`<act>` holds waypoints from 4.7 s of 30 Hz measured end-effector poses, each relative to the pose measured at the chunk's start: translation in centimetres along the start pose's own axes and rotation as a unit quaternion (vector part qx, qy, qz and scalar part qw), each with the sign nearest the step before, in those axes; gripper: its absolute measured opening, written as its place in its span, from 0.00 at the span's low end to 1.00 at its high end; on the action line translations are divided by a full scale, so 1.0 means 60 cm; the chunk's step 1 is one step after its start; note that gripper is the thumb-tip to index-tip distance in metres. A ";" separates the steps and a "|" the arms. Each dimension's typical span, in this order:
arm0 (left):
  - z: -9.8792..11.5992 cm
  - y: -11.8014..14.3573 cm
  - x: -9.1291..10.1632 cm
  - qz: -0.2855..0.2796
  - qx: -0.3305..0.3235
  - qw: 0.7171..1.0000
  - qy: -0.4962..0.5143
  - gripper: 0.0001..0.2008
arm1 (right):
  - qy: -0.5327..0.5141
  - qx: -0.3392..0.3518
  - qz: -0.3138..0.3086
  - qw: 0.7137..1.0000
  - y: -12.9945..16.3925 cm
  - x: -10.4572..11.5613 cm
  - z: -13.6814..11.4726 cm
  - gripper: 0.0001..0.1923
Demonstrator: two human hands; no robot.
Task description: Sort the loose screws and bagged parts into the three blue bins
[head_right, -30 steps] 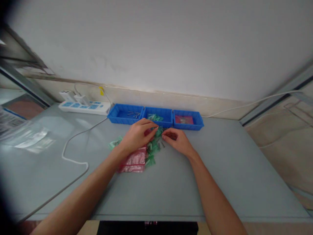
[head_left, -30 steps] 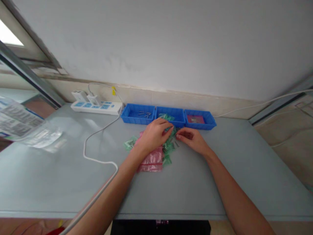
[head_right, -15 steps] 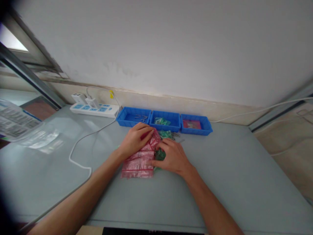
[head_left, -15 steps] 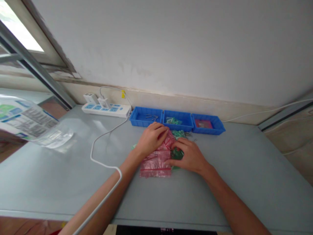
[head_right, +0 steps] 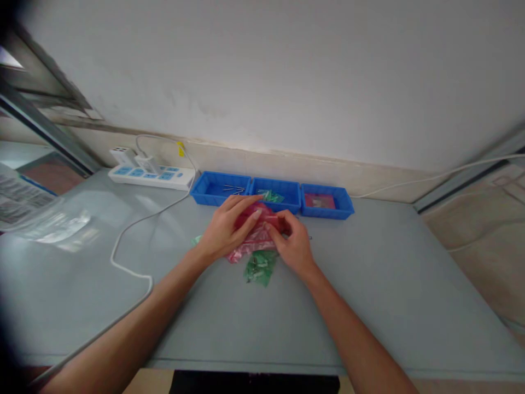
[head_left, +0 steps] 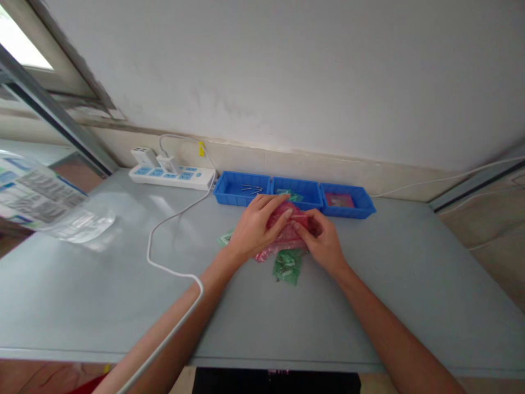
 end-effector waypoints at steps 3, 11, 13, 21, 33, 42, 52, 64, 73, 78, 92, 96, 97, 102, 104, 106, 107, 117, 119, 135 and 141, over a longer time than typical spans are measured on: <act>0.010 0.001 -0.012 -0.006 0.007 0.999 0.047 0.22 | -0.067 -0.071 0.058 0.994 -0.017 0.027 0.017 0.17; -0.003 -0.003 -0.044 0.003 0.101 0.990 0.100 0.17 | 0.011 -0.078 0.070 0.994 -0.048 0.097 0.042 0.19; -0.006 -0.006 -0.047 -0.015 0.100 0.991 0.083 0.17 | 0.044 -0.048 0.075 0.995 -0.053 0.111 0.042 0.17; 0.022 -0.016 -0.049 -0.006 -0.068 0.994 -0.089 0.16 | 0.057 -0.012 0.065 0.996 -0.064 0.139 0.042 0.15; 0.074 -0.066 -0.122 -0.063 0.124 0.973 0.184 0.17 | -0.047 -0.051 0.160 0.985 -0.078 0.184 0.035 0.21; 0.039 -0.122 -0.174 0.017 0.122 0.983 0.135 0.16 | -0.066 -0.039 0.250 0.965 -0.087 0.216 0.059 0.31; 0.065 -0.082 -0.150 -0.052 -0.050 0.995 -0.065 0.11 | 0.178 0.067 0.267 0.945 -0.083 0.181 0.066 0.08; 0.062 -0.039 -0.145 -0.071 -0.054 0.994 -0.064 0.11 | 0.244 0.079 0.304 0.918 -0.082 0.189 0.087 0.13; 0.065 -0.031 -0.139 -0.069 -0.056 0.994 -0.057 0.11 | 0.382 0.119 0.244 0.883 -0.072 0.185 0.045 0.14; 0.067 -0.024 -0.130 -0.085 -0.061 0.991 -0.082 0.13 | 0.398 0.125 0.182 0.890 -0.075 0.177 0.061 0.20; 0.067 -0.015 -0.113 -0.145 -0.007 0.977 -0.154 0.22 | 0.292 0.233 0.132 0.918 -0.063 0.155 0.011 0.13; 0.053 -0.022 -0.111 -0.103 0.021 0.994 -0.032 0.19 | 0.247 0.232 0.034 0.940 -0.051 0.135 -0.002 0.12; 0.049 -0.027 -0.107 -0.075 0.044 0.996 0.006 0.18 | 0.236 0.223 0.026 0.946 -0.050 0.133 -0.003 0.12; 0.035 -0.040 -0.092 0.026 0.210 0.953 0.218 0.17 | 0.136 0.124 -0.032 0.982 -0.048 0.125 0.003 0.16; 0.035 -0.040 -0.094 0.046 0.252 0.921 0.293 0.19 | 0.079 0.079 -0.055 0.992 -0.047 0.119 0.006 0.21; 0.038 -0.039 -0.098 0.052 0.274 0.897 0.344 0.21 | 0.047 0.050 -0.069 0.995 -0.047 0.114 0.009 0.24; 0.040 -0.037 -0.101 0.049 0.281 0.887 0.363 0.21 | 0.048 0.047 -0.071 0.995 -0.048 0.113 0.009 0.24; 0.040 -0.037 -0.107 0.014 0.306 0.858 0.412 0.26 | -0.066 -0.064 -0.069 0.993 -0.058 0.124 0.021 0.20; 0.040 -0.037 -0.107 -0.005 0.303 0.868 0.393 0.28 | -0.092 -0.099 -0.029 0.990 -0.060 0.128 0.028 0.21; 0.064 -0.013 -0.129 -0.107 -0.074 0.987 -0.088 0.11 | 0.213 0.092 0.276 0.933 -0.072 0.199 0.060 0.18; 0.064 -0.006 -0.132 -0.104 -0.092 0.980 -0.140 0.11 | 0.252 0.102 0.300 0.914 -0.078 0.218 0.075 0.19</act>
Point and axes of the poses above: each hand's wrist, its own y-axis away from the middle knuckle, its own x-axis out of the back of the hand, z = x × y, the point moved 4 cm from there along -y, towards the middle knuckle, and after that the axes turned 10 degrees about z, right-handed, at the moved point
